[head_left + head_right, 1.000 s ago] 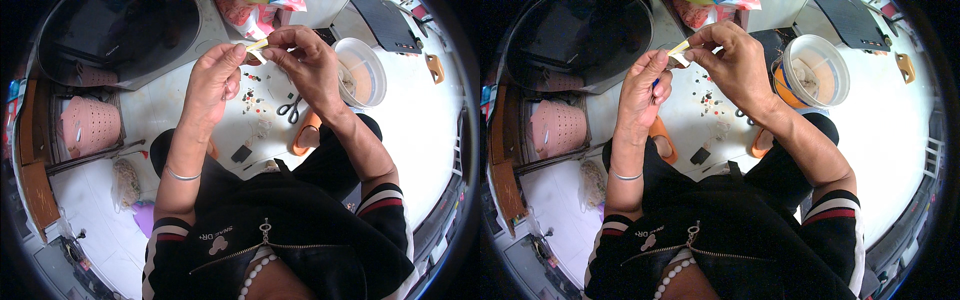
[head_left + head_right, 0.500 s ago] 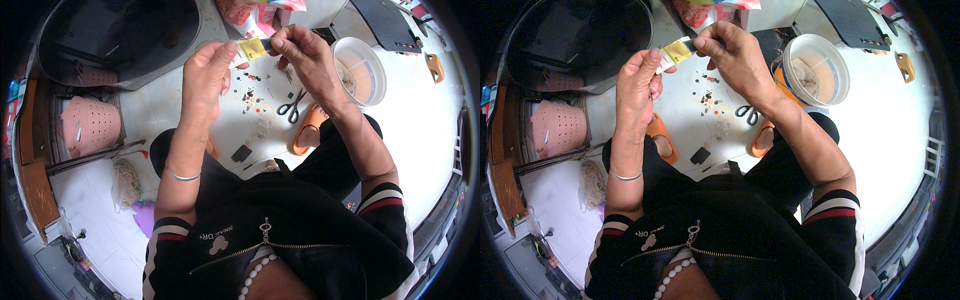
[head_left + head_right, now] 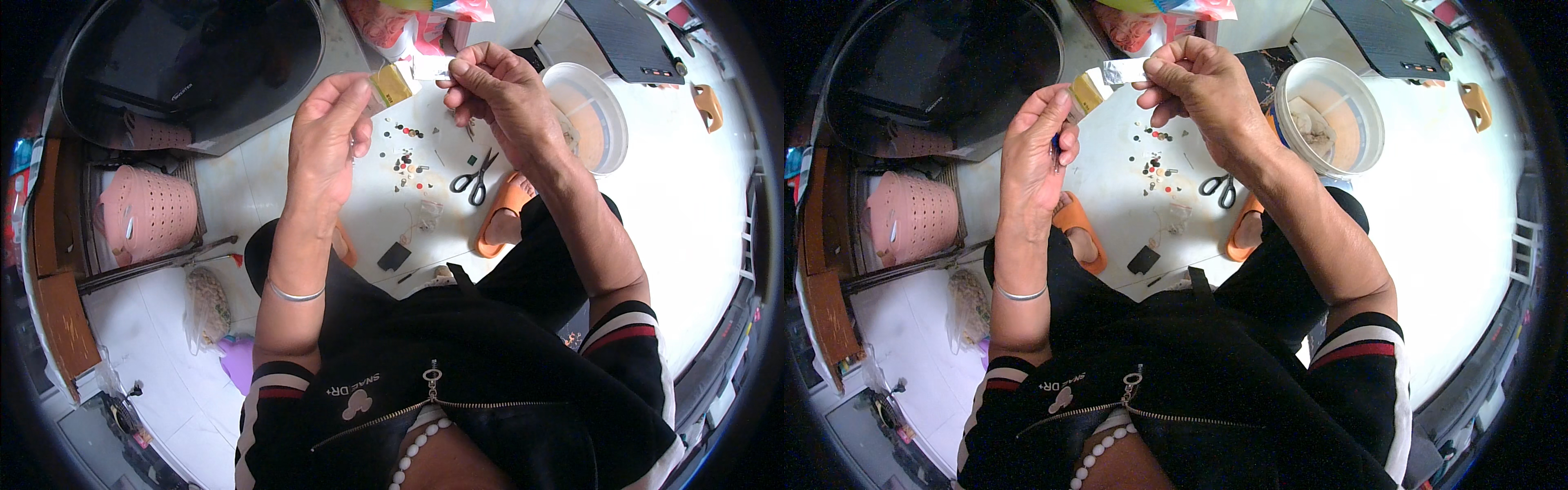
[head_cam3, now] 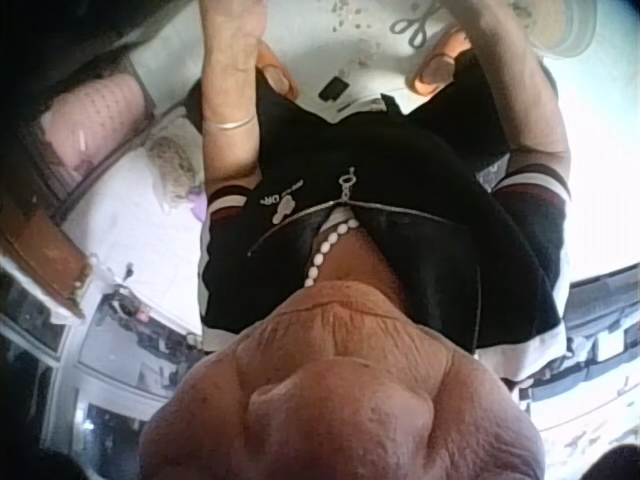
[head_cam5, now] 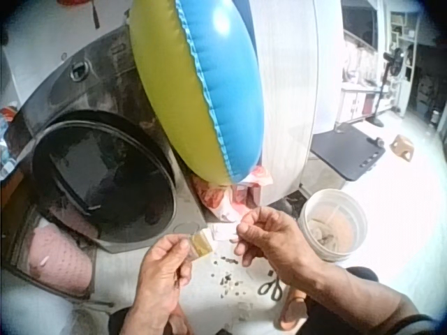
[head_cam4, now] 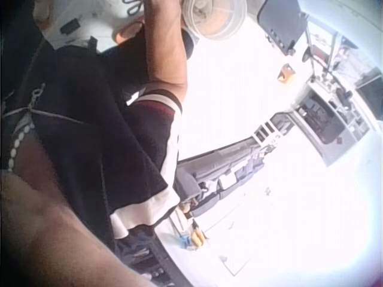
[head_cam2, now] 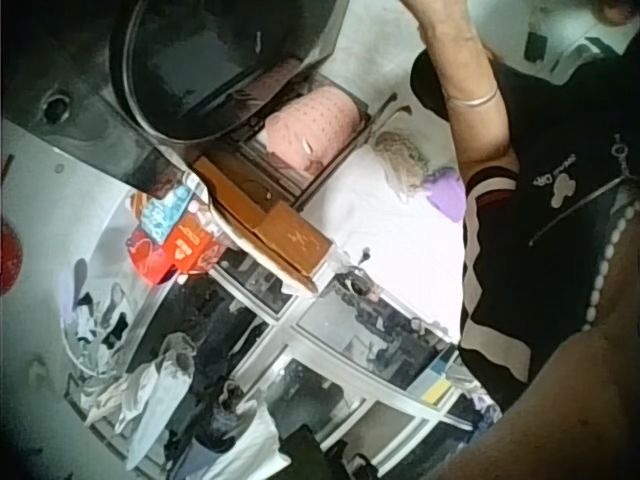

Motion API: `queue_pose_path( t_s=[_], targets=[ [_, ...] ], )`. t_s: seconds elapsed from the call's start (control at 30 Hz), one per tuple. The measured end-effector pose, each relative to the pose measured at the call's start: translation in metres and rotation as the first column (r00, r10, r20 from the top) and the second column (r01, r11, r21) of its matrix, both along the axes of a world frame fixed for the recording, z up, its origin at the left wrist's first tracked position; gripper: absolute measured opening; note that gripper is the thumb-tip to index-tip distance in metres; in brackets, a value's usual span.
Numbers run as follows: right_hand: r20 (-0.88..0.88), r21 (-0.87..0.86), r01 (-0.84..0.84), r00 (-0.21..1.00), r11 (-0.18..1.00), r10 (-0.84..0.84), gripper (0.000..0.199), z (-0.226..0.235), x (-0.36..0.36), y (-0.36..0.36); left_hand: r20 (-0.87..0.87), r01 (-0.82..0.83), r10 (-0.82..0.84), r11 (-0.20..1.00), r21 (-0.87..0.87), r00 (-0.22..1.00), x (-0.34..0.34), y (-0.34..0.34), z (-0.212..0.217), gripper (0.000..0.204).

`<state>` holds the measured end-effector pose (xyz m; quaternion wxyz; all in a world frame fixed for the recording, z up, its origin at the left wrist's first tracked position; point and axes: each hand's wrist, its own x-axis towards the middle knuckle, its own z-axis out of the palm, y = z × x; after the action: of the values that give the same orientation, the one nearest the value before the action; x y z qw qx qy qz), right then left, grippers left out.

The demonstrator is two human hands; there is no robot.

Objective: The person sits on the floor and assembles small electronic components by hand. They handle a small cylindrical part, a blue multi-pin connector, and a yellow component, inserting pins and wires into the connectors. Scissors and other small parts are visible on the floor nearby.

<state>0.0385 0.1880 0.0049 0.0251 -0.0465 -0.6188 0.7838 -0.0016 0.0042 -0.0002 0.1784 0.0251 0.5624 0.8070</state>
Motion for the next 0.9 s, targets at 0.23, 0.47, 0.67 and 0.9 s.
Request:
queue_pose_path(
  t_s=[0.23, 0.47, 0.67, 0.9],
  targets=[
    [-0.021, -0.055, 0.004, 1.0, 0.998, -0.005, 0.01, 0.004, 0.002, -0.005, -0.037, 0.142, -0.147, 0.984, -0.104, 0.988, 0.004, 0.003, -0.001, 0.024],
    [-0.038, -0.019, -0.045, 0.998, 0.999, 0.044, 0.009, -0.001, 0.004, -0.018, -0.127, 0.12, -0.122, 0.992, -0.023, 0.984, 0.009, 0.016, -0.006, 0.021],
    [-0.344, 0.387, 0.195, 0.937, 0.901, -0.055, 0.011, -0.01, 0.008, -0.024, -0.294, -0.021, -0.045, 0.975, -0.219, 0.955, 0.011, 0.018, -0.009, 0.021],
    [-0.387, 0.507, 0.246, 0.921, 0.826, -0.037, 0.011, -0.01, 0.009, -0.025, -0.53, -0.221, -0.097, 0.835, -0.504, 0.843, 0.012, 0.018, -0.012, 0.022]
  ],
)
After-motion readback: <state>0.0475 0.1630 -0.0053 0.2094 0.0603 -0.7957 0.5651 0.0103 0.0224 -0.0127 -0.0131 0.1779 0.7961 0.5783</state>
